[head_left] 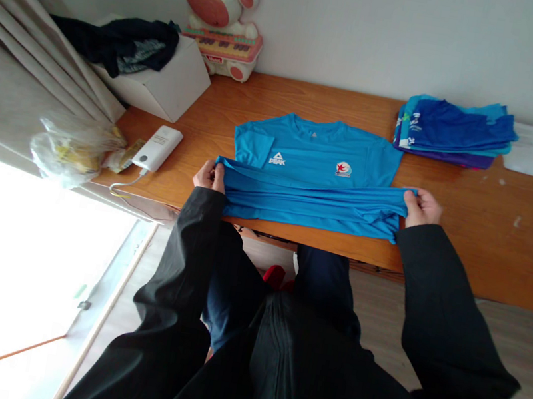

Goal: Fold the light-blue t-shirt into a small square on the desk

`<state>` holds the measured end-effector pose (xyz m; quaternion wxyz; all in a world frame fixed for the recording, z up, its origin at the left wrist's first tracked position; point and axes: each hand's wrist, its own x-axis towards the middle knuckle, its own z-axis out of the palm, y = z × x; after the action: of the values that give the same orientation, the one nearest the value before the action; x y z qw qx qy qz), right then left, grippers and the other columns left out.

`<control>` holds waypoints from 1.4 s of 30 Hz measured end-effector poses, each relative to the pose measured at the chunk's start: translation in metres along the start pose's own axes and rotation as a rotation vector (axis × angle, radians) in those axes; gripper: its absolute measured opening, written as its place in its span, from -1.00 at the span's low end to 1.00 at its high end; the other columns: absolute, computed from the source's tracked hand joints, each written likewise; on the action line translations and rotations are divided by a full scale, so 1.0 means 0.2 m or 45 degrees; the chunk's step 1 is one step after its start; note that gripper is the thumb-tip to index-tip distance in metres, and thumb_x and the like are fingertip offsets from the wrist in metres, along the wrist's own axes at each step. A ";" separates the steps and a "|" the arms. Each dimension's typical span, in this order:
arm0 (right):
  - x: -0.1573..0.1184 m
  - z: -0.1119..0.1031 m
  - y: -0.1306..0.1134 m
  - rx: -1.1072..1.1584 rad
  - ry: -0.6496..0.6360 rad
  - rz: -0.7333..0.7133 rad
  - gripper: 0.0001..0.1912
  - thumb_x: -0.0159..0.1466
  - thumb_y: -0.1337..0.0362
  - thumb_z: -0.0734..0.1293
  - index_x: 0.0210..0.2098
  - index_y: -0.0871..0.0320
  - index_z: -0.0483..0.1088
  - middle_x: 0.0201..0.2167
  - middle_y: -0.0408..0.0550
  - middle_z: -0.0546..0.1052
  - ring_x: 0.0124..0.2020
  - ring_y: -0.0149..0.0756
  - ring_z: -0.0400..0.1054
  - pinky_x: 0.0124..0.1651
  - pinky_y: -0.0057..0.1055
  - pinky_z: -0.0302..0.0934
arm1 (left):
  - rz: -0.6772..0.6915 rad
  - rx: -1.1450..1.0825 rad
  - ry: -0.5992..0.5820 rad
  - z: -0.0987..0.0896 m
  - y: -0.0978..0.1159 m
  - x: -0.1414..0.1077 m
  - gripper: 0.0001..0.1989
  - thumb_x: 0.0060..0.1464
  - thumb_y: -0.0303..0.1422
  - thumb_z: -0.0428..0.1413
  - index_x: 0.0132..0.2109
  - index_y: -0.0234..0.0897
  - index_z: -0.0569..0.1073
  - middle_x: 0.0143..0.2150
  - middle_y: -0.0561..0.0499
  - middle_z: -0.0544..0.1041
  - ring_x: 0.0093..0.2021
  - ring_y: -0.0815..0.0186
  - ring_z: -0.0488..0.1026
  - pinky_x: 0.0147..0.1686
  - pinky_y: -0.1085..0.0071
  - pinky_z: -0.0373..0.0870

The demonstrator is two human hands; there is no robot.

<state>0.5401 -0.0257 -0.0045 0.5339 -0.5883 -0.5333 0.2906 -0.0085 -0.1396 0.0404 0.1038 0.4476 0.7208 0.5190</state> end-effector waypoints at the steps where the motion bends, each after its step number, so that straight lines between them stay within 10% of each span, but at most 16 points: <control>1: 0.00 0.00 0.00 -0.007 -0.003 -0.006 -0.71 0.27 0.07 0.52 -0.13 0.13 0.64 -0.30 -0.08 0.66 -0.30 -0.25 0.49 -0.06 -0.32 0.47 | 0.003 -0.004 -0.001 0.00 0.00 0.00 -0.57 0.38 -0.10 0.17 -0.40 -0.17 0.24 -0.49 0.14 0.10 -0.42 0.36 0.08 -0.35 0.30 0.01; 42: 0.00 -0.02 -0.04 -0.105 -0.075 0.091 -0.84 0.40 0.17 0.43 -0.09 0.10 0.55 -0.19 0.01 0.69 -0.20 -0.18 0.51 0.03 -0.30 0.45 | 0.037 -0.039 0.020 0.02 -0.07 0.01 -0.58 0.46 -0.14 0.19 -0.34 -0.22 0.29 -0.48 0.18 0.12 -0.46 0.45 0.06 -0.40 0.38 -0.02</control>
<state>0.5409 -0.0286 0.0036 0.4826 -0.6197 -0.5389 0.3044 -0.0148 -0.1359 0.0268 0.0975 0.4522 0.7068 0.5351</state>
